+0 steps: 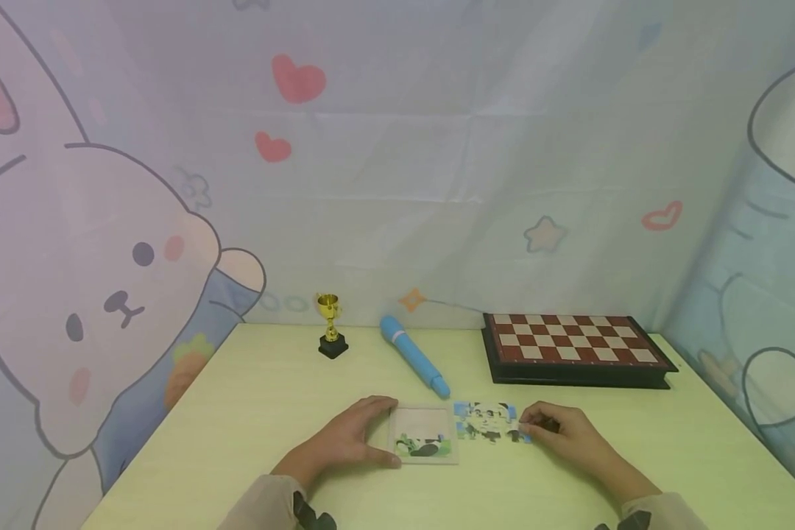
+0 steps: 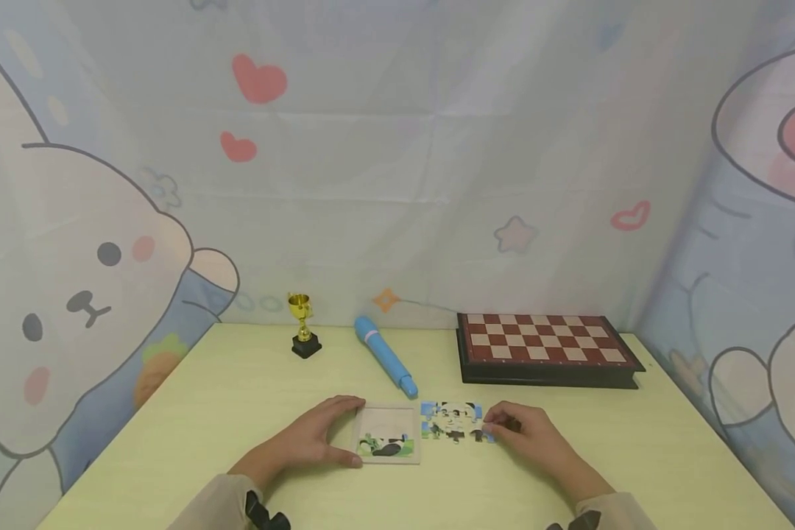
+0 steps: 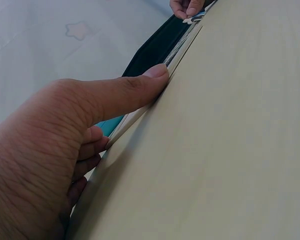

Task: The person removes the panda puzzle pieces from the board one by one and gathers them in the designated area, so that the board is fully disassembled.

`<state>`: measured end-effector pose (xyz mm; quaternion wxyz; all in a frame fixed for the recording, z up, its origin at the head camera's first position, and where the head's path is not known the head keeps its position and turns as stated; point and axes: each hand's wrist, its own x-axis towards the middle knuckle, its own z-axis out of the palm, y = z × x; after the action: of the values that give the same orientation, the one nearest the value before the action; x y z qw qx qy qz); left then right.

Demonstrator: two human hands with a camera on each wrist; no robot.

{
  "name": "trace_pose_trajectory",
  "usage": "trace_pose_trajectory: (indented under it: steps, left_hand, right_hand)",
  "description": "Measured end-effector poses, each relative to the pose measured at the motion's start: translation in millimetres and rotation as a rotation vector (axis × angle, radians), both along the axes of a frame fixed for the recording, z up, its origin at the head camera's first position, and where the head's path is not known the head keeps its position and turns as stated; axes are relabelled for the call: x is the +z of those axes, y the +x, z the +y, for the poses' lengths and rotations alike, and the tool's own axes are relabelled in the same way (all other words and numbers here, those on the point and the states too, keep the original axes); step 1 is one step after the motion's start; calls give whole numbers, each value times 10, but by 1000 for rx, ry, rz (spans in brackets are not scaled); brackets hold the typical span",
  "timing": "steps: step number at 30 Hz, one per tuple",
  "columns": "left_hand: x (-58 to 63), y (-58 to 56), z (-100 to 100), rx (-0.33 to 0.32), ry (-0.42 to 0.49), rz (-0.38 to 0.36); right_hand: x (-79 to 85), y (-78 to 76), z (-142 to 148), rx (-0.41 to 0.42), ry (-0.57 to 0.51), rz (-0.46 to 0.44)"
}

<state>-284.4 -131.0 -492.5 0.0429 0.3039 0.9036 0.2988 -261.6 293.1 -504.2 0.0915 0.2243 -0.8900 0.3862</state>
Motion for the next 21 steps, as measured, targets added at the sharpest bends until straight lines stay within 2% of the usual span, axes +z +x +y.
trace_pose_trajectory:
  steps: [7, 15, 21]
  left_hand:
    - [-2, 3, -10, 2, 5, -3]
    - [-11, -12, -7, -2, 9, 3]
    - [-10, -11, -7, -2, 9, 3]
  right_hand:
    - [-11, -28, -83, 26, 20, 51]
    - [-3, -41, -89, -26, 46, 66]
    - [-13, -47, -73, 1, 62, 94]
